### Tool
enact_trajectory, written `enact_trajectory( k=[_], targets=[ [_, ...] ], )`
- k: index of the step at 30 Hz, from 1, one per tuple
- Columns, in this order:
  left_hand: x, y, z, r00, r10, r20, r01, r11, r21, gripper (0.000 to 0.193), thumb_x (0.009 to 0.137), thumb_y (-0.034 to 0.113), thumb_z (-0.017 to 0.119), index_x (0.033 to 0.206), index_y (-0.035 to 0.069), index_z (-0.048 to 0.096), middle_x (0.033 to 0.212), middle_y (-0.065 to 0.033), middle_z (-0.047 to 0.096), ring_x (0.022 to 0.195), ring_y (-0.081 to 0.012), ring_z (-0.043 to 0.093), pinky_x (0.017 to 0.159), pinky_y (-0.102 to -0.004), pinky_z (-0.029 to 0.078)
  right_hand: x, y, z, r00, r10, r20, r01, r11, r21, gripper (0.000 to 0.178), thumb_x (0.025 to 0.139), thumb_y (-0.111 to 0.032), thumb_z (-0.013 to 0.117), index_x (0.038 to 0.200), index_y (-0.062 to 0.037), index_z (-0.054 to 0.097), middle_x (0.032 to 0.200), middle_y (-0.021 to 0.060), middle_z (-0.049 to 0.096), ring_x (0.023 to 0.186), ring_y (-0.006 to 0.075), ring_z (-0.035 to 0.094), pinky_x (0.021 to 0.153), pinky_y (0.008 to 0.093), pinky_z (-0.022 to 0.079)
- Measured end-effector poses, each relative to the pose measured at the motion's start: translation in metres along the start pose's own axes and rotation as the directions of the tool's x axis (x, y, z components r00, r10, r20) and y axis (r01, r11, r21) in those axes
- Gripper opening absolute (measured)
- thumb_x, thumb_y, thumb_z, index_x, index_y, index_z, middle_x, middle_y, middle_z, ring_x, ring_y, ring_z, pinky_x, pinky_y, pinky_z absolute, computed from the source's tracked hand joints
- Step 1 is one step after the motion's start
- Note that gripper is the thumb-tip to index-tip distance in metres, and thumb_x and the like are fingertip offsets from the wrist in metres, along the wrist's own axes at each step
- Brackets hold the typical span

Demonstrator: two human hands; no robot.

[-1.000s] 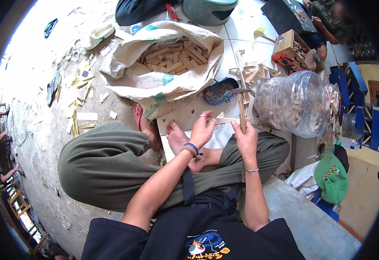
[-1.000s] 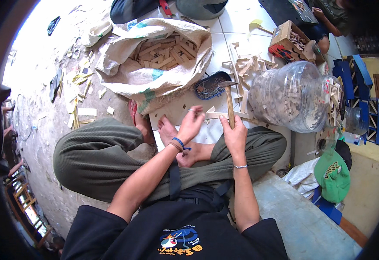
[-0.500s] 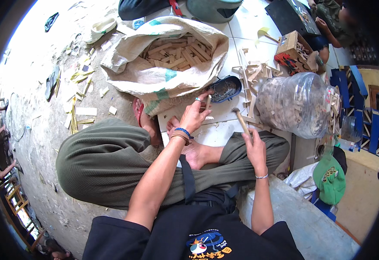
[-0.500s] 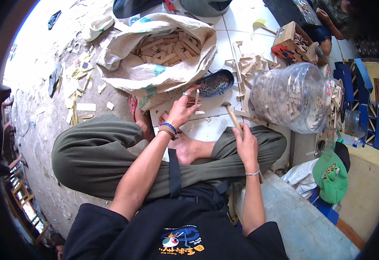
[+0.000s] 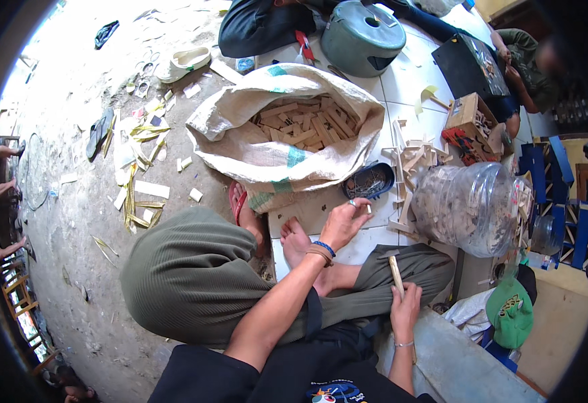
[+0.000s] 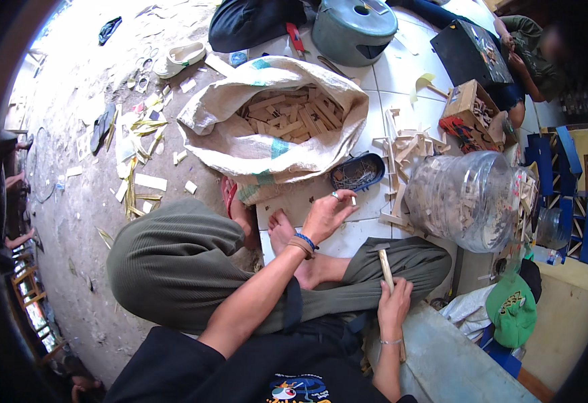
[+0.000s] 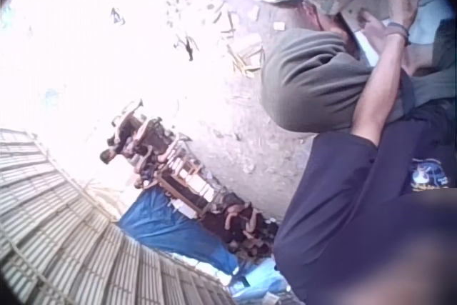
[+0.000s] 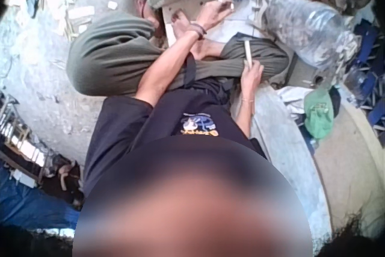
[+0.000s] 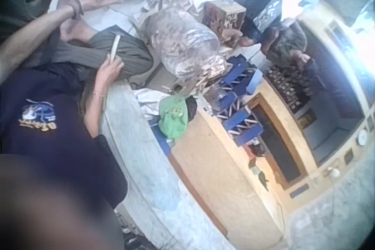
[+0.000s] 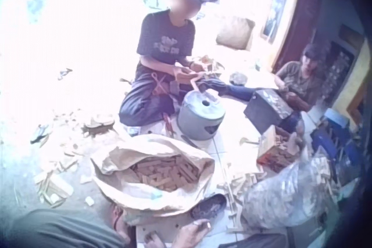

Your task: The person sits on the floor and assembles small wooden pieces by hand, inserting nails and using a hammer to secure them. They repeatedly pick up pieces, align them, and tap the nails into place.

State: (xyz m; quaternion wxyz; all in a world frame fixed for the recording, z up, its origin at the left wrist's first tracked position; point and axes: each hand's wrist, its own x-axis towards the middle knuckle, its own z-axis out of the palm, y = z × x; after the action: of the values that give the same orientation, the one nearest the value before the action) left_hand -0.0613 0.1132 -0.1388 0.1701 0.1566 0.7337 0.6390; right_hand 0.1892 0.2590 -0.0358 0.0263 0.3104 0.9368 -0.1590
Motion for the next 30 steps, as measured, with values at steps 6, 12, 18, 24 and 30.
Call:
enact_trajectory(
  k=[6,12,18,24,30],
  targets=[
    [0.006,0.005,0.007,1.0,0.002,-0.009,-0.003,0.99,-0.138,0.03,0.094,0.021,0.081,0.12,0.008,0.073,0.111,-0.0162,0.076,0.101,-0.0295,0.077,0.085,-0.0398,0.06,-0.056,0.011,-0.027,0.954,0.264,0.142,-0.256,0.964,-0.069,0.031,0.1,-0.026,0.072,0.107,0.0004,0.057,0.103,0.0228,0.06,0.096,0.0467,0.061,0.085,0.0535,0.049],
    [0.009,0.002,0.014,0.996,0.094,0.003,-0.093,0.99,-0.102,0.025,0.091,0.014,0.08,0.115,0.008,0.075,0.115,-0.0114,0.075,0.11,-0.0343,0.07,0.094,-0.0428,0.057,-0.027,-0.008,-0.036,0.789,0.392,0.473,-0.168,0.878,-0.447,0.053,0.089,-0.053,0.078,0.102,-0.0029,0.069,0.088,0.0224,0.074,0.088,0.0456,0.072,0.078,0.0548,0.054],
    [0.009,-0.003,0.015,0.993,0.114,-0.011,-0.114,0.986,-0.118,0.023,0.09,0.013,0.079,0.112,0.008,0.073,0.112,-0.0112,0.073,0.108,-0.0364,0.067,0.091,-0.0458,0.055,0.106,-0.099,-0.086,0.924,0.038,0.38,0.038,0.981,-0.191,0.04,0.095,-0.041,0.075,0.105,-0.0028,0.073,0.087,0.0194,0.074,0.083,0.0382,0.073,0.075,0.0476,0.055],
    [0.005,-0.006,0.02,0.996,0.088,0.007,-0.087,0.995,-0.05,0.024,0.091,0.013,0.075,0.113,0.004,0.07,0.113,-0.0159,0.07,0.108,-0.0414,0.065,0.092,-0.0497,0.054,0.255,-0.244,0.017,0.7,-0.714,-0.004,0.663,0.648,0.376,0.017,0.1,-0.013,0.067,0.112,-0.0044,0.073,0.105,0.0191,0.072,0.094,0.0364,0.071,0.081,0.0413,0.055],
    [0.0,-0.015,0.016,1.0,-0.008,0.025,0.008,1.0,-0.004,0.021,0.095,0.006,0.061,0.113,0.001,0.068,0.117,-0.0217,0.068,0.109,-0.046,0.064,0.092,-0.0531,0.053,0.332,-0.274,0.127,0.68,-0.649,0.341,0.673,0.737,0.061,0.027,0.096,-0.023,0.069,0.117,-0.0084,0.076,0.115,0.0192,0.073,0.106,0.0412,0.069,0.094,0.0476,0.054]
  ],
)
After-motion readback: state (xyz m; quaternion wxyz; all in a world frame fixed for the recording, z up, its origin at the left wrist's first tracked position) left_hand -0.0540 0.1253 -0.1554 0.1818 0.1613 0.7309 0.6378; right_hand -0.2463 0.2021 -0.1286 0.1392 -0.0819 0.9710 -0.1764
